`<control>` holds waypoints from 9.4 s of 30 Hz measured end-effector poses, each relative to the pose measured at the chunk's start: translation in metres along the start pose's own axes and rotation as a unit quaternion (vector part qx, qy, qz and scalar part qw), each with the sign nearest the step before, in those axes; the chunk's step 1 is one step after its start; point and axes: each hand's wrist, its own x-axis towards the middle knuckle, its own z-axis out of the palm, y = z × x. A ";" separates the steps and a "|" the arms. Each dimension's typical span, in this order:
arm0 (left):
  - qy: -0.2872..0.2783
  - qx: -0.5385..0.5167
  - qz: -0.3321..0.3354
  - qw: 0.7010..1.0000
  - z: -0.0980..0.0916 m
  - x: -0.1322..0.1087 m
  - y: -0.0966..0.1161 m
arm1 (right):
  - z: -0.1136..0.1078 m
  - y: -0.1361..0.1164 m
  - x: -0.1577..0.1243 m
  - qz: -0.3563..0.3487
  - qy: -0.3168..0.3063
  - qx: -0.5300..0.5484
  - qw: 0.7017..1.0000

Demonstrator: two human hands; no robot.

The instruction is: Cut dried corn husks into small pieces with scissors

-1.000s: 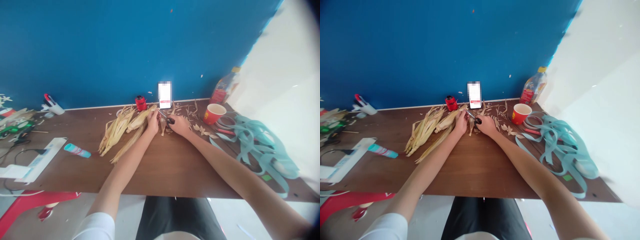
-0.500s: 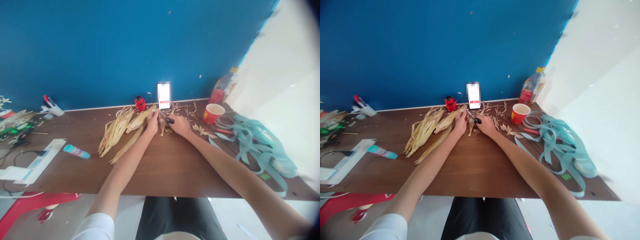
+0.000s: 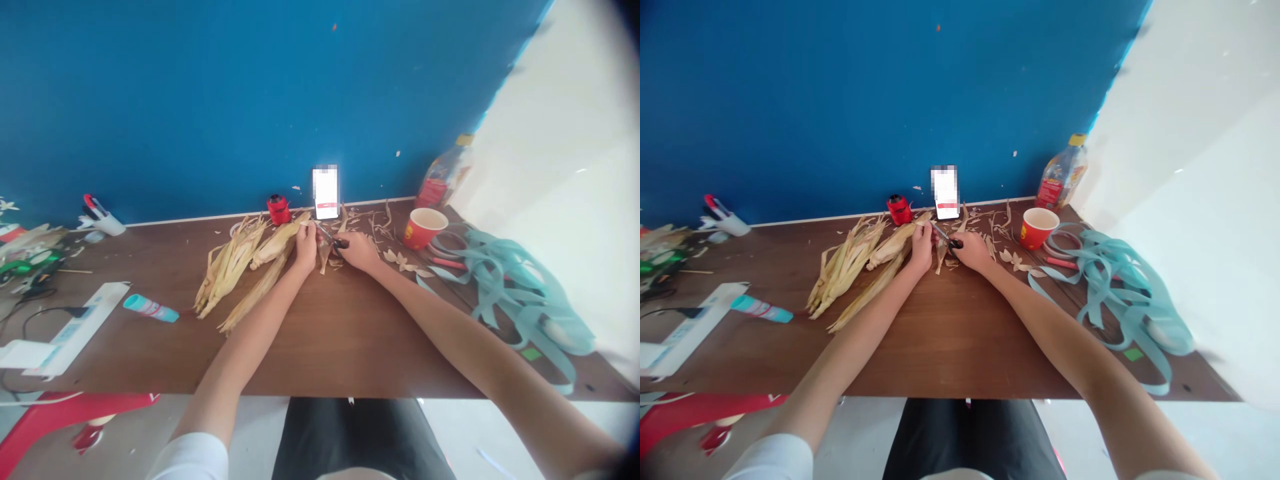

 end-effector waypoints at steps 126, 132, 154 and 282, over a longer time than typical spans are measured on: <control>-0.149 0.157 0.043 0.975 0.006 -0.011 0.005 | 0.007 0.033 0.010 -0.009 0.136 0.205 0.969; -0.155 0.130 0.065 0.977 0.006 -0.011 0.005 | 0.009 0.036 0.012 -0.015 0.119 0.221 0.968; -0.134 0.059 0.027 0.989 0.005 -0.010 0.009 | 0.012 0.021 0.004 -0.031 0.183 0.156 0.970; -0.177 0.198 0.105 0.958 0.004 -0.010 0.004 | 0.015 0.034 0.016 0.020 0.106 0.382 0.918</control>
